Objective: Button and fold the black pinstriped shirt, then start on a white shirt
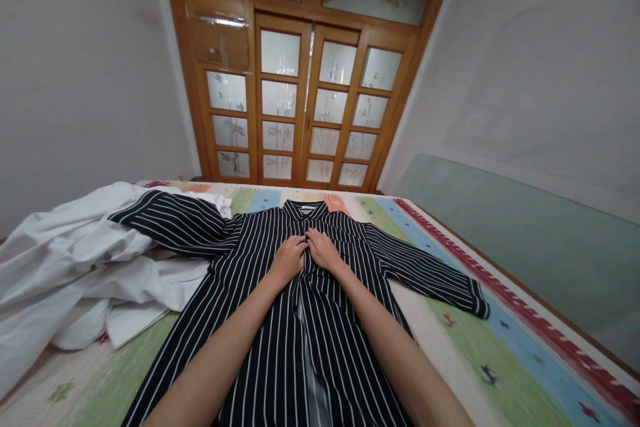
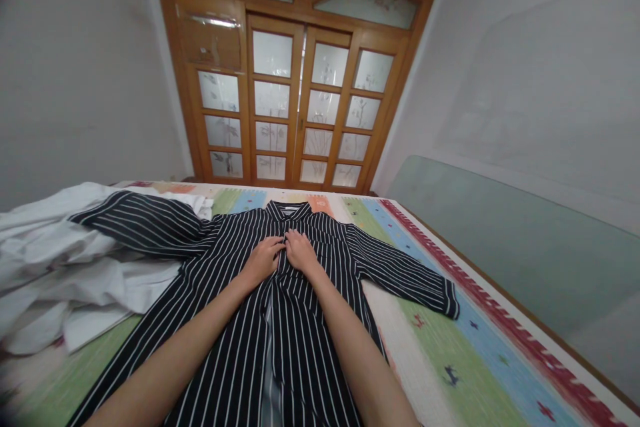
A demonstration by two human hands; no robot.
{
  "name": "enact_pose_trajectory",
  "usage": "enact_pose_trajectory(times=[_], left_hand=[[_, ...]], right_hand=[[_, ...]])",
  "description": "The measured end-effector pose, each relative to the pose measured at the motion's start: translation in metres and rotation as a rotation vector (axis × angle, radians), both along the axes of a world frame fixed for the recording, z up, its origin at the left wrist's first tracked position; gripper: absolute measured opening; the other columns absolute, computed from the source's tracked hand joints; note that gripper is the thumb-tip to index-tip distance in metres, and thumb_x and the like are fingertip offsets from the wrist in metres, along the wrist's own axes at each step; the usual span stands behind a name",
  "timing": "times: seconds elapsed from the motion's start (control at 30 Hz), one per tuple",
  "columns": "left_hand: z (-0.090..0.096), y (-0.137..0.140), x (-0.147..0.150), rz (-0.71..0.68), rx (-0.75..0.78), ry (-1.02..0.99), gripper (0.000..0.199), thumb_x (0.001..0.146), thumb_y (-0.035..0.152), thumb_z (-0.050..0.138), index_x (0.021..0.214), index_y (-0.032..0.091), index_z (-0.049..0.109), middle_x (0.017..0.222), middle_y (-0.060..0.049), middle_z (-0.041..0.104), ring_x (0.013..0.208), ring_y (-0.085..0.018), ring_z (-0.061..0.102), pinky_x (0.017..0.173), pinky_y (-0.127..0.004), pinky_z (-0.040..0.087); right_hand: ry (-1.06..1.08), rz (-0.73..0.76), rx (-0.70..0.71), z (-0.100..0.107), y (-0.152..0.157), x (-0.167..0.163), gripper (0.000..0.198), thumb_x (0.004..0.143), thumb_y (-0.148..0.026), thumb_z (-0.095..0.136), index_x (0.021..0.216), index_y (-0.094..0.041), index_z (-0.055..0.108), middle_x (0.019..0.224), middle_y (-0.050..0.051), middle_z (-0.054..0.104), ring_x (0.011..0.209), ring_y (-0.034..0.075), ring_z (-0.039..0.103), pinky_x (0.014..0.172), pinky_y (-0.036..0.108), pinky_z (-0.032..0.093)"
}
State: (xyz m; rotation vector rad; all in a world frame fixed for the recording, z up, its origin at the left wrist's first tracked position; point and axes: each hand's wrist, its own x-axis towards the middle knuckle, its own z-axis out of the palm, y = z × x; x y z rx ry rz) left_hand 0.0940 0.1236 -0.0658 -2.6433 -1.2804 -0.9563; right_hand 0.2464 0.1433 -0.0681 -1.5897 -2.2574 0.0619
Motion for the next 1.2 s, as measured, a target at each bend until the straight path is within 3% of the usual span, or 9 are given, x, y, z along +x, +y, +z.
enact_pose_trajectory(times=[0.17,0.33,0.5,1.2], left_hand=[[0.0,0.0,0.002,0.001,-0.073,0.025,0.031,0.083,0.003,0.051,0.101,0.018,0.071,0.104,-0.007,0.072,0.101,-0.02,0.066,0.097,-0.036,0.051],[-0.001,-0.002,0.005,0.001,-0.068,0.039,0.032,0.084,0.002,0.049,0.103,0.017,0.07,0.109,-0.008,0.072,0.119,-0.021,0.059,0.105,-0.037,0.046],[0.001,0.002,0.005,0.002,-0.155,0.021,0.037,0.085,0.002,0.048,0.112,0.02,0.068,0.118,-0.007,0.07,0.118,-0.02,0.061,0.104,-0.037,0.046],[0.008,0.051,0.012,0.026,-0.221,-0.031,0.036,0.089,0.007,0.046,0.114,0.02,0.067,0.116,-0.008,0.07,0.111,-0.02,0.064,0.102,-0.035,0.047]], right_hand=[[-0.031,-0.082,-0.014,0.009,0.007,-0.002,0.051,0.101,-0.029,0.027,0.147,-0.009,0.039,0.152,0.015,0.038,0.143,0.025,0.03,0.115,0.041,0.024],[-0.092,-0.115,-0.067,0.016,0.018,-0.005,0.05,0.101,-0.033,0.027,0.144,-0.015,0.045,0.153,0.012,0.038,0.143,0.025,0.03,0.115,0.042,0.021],[-0.091,-0.181,-0.129,0.017,0.032,-0.008,0.051,0.101,-0.035,0.027,0.146,-0.017,0.042,0.155,0.01,0.035,0.143,0.025,0.028,0.115,0.043,0.02],[-0.076,-0.207,-0.188,0.017,0.084,-0.002,0.057,0.099,-0.041,0.025,0.15,-0.018,0.035,0.157,0.009,0.031,0.146,0.025,0.022,0.115,0.045,0.014]])
